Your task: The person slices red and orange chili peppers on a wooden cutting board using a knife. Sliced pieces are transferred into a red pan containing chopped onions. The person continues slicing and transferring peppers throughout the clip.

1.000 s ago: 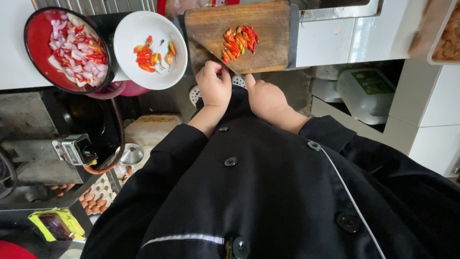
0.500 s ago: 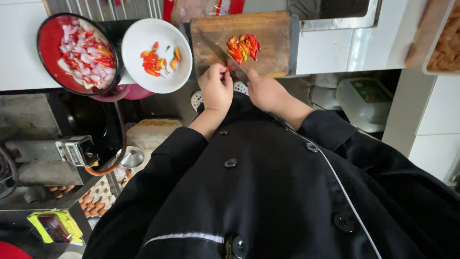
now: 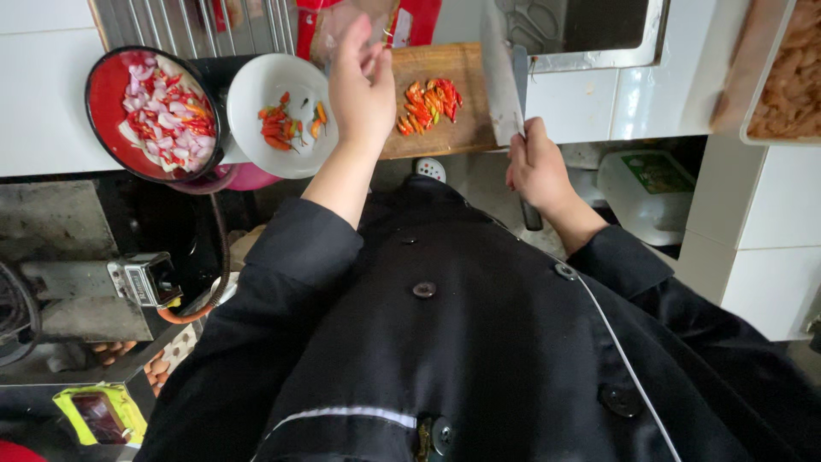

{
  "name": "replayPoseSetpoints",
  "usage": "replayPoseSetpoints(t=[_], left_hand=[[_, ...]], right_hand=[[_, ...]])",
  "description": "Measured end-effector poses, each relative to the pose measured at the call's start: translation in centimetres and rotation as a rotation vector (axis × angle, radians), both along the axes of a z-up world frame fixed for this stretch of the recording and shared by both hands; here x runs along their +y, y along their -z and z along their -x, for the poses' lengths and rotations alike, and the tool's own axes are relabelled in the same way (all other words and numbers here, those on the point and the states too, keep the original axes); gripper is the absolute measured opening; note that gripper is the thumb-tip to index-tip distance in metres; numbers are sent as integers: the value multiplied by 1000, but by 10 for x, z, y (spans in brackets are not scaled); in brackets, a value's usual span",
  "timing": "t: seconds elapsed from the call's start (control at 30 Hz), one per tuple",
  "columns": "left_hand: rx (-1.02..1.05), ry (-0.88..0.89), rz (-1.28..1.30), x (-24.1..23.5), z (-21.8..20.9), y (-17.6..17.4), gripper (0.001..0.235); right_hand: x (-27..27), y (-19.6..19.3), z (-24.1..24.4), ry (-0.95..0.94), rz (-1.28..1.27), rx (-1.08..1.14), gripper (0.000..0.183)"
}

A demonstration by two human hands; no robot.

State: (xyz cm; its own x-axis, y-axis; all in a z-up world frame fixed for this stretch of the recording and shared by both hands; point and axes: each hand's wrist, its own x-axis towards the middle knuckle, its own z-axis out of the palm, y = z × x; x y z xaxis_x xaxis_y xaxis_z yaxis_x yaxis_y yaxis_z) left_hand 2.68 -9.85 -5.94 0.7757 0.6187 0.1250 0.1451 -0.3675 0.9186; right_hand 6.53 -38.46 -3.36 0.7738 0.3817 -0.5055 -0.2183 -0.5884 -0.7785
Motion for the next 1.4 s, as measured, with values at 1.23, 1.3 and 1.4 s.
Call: replayPoseSetpoints(t=[1.23,1.3,1.4], left_hand=[[308,226,-22,-40,17,42,51],[275,214,-27,-39,18,38,50],[308,187,-57,-36,23,29,46]], right_hand=[[8,-1,-43,-438,198,-331,52],[8,-2,-44,-445,193,-336,52],[8,-3,-44,-431,207,-315,51]])
